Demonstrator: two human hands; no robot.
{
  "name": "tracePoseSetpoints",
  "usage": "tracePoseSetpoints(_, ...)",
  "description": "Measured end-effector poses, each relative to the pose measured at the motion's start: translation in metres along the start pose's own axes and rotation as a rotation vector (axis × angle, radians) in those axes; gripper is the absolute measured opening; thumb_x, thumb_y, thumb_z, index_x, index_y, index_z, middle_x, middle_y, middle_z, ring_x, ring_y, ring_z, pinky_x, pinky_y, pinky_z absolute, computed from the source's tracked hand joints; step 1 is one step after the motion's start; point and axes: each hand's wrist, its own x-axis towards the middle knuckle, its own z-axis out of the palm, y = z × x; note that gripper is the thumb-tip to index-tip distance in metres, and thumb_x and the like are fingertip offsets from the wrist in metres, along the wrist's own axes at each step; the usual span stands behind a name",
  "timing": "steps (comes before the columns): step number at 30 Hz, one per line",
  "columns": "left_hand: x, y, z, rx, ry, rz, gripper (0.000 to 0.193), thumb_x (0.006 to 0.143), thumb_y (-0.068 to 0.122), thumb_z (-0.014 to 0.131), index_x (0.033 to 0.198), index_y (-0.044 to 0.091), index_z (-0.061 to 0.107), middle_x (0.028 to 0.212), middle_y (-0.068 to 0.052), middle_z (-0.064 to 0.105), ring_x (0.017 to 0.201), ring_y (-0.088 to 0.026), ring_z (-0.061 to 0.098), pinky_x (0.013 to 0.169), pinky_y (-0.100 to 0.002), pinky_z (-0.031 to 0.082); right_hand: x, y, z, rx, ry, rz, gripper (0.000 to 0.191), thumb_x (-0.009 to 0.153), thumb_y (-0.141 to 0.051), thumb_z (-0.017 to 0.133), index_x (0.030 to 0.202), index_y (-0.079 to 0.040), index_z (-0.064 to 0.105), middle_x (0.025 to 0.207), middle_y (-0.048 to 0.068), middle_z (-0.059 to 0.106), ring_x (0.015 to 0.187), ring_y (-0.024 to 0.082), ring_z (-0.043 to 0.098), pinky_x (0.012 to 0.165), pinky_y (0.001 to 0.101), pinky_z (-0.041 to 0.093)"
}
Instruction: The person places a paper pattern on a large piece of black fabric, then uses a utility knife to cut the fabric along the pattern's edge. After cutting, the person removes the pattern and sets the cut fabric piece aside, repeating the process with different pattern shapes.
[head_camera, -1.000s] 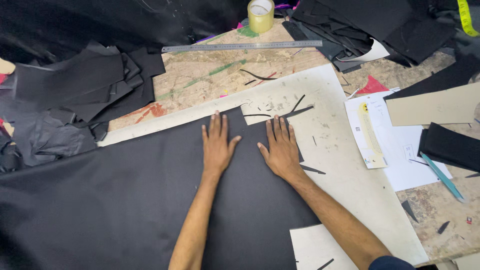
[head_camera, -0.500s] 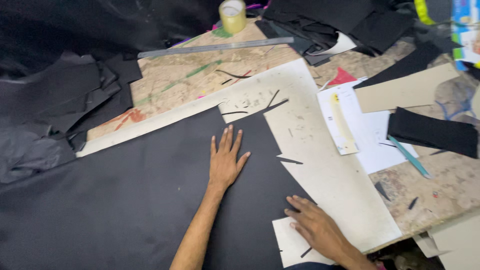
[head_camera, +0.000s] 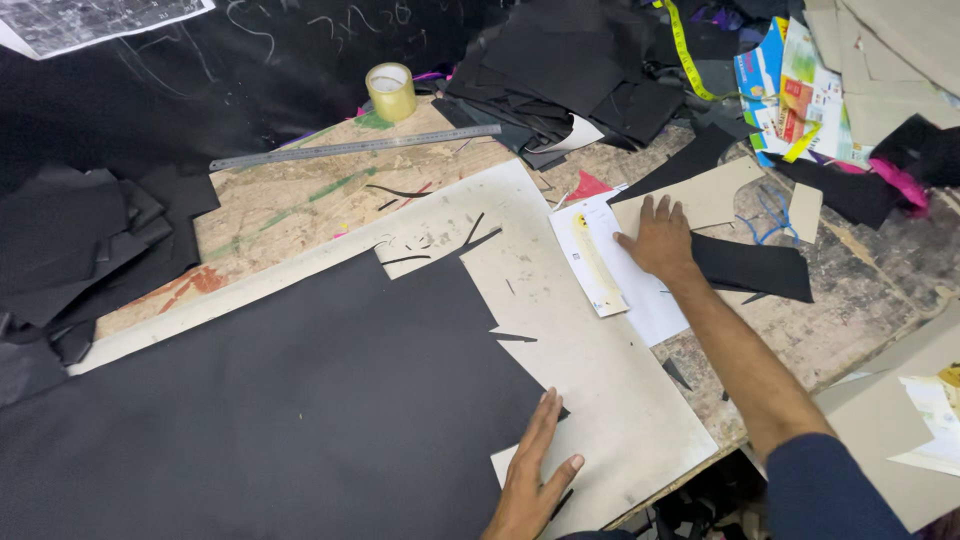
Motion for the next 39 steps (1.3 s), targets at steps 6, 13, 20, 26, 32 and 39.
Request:
tracePoseSetpoints(6, -0.026, -0.015, 0.0, -0.125, 0.138, -0.013, 0.041, 0.088, 0.008, 0.067, 0.128, 0.007, 0.072, 0.146, -0.014, 0.06, 0.144, -0.031, 0.052, 0.119, -0.05, 0.037, 0.035, -0.013, 0.007, -0.102, -0.131, 0.072, 0.08, 0.096, -0.042, 0.053, 0.152, 0.011, 0.031, 0.138, 0.041, 0.046, 0.132, 0.053, 0.044, 0.11, 0.0558, 0.037)
tracePoseSetpoints(13, -0.055, -0.021, -0.048, -0.066, 0.363, 0.055, 0.035, 0.089, 0.005, 0.067, 0.123, 0.006, 0.075, 0.138, -0.014, 0.067, 0.136, -0.031, 0.06, 0.115, -0.049, 0.045, 0.025, -0.032, -0.053, -0.214, 0.448, -0.05, 0.01, 0.094, -0.006, 0.062, 0.101, -0.003, 0.068, 0.089, 0.017, 0.074, 0.078, 0.032, 0.075, 0.064, 0.0435, 0.059)
tracePoseSetpoints(20, -0.037, 0.044, -0.12, 0.325, 0.801, 0.252, 0.073, 0.08, 0.015, 0.083, 0.144, 0.003, 0.051, 0.15, -0.017, 0.052, 0.141, -0.035, 0.049, 0.115, -0.049, 0.042, -0.156, -0.113, -0.166, 0.325, 0.736, -0.76, 0.042, 0.088, 0.016, 0.054, 0.123, 0.0, 0.072, 0.103, 0.015, 0.075, 0.089, 0.028, 0.073, 0.075, 0.0379, 0.058)
tracePoseSetpoints(26, -0.007, 0.062, -0.116, 0.19, 0.579, 0.252, 0.068, 0.09, 0.016, 0.077, 0.15, -0.001, 0.051, 0.138, -0.02, 0.068, 0.122, -0.033, 0.07, 0.104, -0.045, 0.055, -0.194, -0.155, -0.176, 0.724, 0.655, -0.755, 0.039, 0.096, 0.006, 0.062, 0.133, -0.003, 0.06, 0.119, 0.017, 0.066, 0.101, 0.029, 0.072, 0.086, 0.0352, 0.061)
tracePoseSetpoints(32, 0.033, -0.014, -0.112, -0.287, 0.686, -0.092, 0.062, 0.093, 0.003, 0.061, 0.152, -0.001, 0.041, 0.127, -0.025, 0.07, 0.101, -0.028, 0.078, 0.084, -0.037, 0.064, -0.207, -0.178, -0.084, 0.934, -0.127, -0.41, 0.075, 0.088, -0.013, 0.072, 0.155, -0.013, 0.037, 0.139, 0.018, 0.048, 0.099, 0.026, 0.07, 0.086, 0.0385, 0.06)
tracePoseSetpoints(39, 0.053, -0.074, -0.1, 0.169, 0.726, -0.14, 0.075, 0.093, -0.003, 0.062, 0.16, 0.001, 0.029, 0.125, -0.022, 0.055, 0.113, -0.031, 0.064, 0.095, -0.039, 0.054, -0.247, -0.182, 0.015, 0.708, -0.26, -0.346, 0.048, 0.091, -0.016, 0.069, 0.138, -0.02, 0.061, 0.146, 0.01, 0.051, 0.093, 0.025, 0.071, 0.085, 0.0386, 0.058)
